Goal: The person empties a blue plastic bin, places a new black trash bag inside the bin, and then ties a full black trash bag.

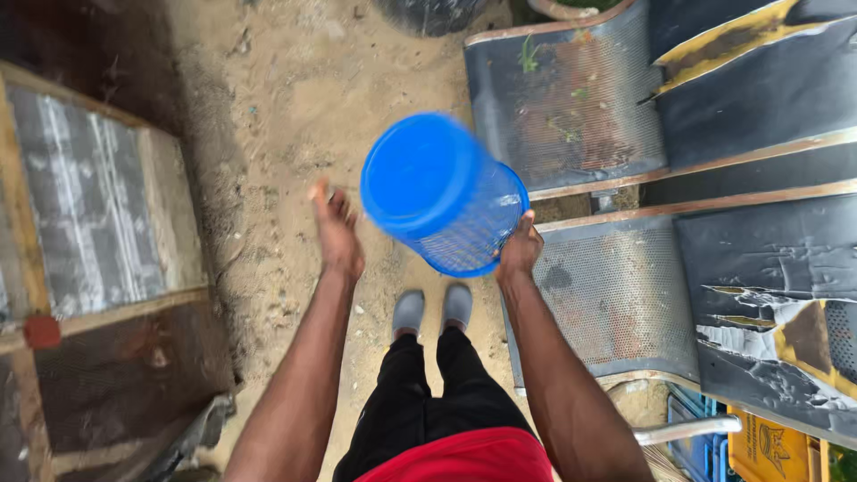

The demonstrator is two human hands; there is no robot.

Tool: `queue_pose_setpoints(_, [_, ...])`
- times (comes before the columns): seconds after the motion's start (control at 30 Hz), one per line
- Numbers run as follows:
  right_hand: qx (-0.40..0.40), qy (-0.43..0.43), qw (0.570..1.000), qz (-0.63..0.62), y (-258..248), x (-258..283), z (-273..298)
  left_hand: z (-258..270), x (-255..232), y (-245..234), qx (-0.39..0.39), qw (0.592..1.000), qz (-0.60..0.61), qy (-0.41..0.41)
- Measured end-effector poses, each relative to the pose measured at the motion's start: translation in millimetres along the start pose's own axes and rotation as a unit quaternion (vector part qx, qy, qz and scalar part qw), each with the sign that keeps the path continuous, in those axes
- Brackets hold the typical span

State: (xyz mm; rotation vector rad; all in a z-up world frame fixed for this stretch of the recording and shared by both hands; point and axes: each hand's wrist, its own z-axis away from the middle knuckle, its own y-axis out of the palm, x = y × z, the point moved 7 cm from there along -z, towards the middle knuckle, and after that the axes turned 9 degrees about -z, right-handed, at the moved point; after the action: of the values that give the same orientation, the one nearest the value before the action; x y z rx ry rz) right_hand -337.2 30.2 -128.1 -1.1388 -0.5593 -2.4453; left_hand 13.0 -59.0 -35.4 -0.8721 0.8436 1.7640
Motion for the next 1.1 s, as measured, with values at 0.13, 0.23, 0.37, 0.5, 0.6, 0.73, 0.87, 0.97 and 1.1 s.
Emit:
queue_pose_setpoints(0.13, [0.114,-0.198,0.909,0.348,20,51,83,59,20,2,-0.027,0.986,-0.151,-0.063])
queue_pose_setpoints(0.23, [0.213,-0.407,0.748,0.478,35,34,159,104,49,64,0.157,0.895,-0.397,-0.13])
queue_pose_setpoints(0.37, [0.236,-0.353,0.679,0.599,7,12,193,126,87,96,0.159,0.922,-0.343,-0.083])
queue_pose_setpoints(0.5, [0.301,-0.352,0.722,0.514,-16,48,204,115,137,93,0.16,0.93,-0.322,-0.069])
queue_pose_setpoints(0.6, [0.13,-0.401,0.855,0.302,-82,113,188,110,158,90,0.161,0.938,-0.288,-0.105])
queue_pose_setpoints(0.73, [-0.075,-0.094,0.987,0.109,-177,83,130,113,183,94,0.182,0.961,-0.141,-0.155])
queue_pose_setpoints(0.87, [-0.023,0.197,0.98,-0.012,-215,3,126,152,211,140,0.267,0.951,-0.12,-0.096])
queue_pose_setpoints(0.97, [-0.021,0.213,0.976,-0.033,-241,-34,121,156,223,151,0.271,0.906,-0.319,-0.063])
queue_pose_setpoints(1.1, [-0.128,0.142,0.97,-0.152,-284,-68,103,157,284,175,0.304,0.84,-0.448,0.011])
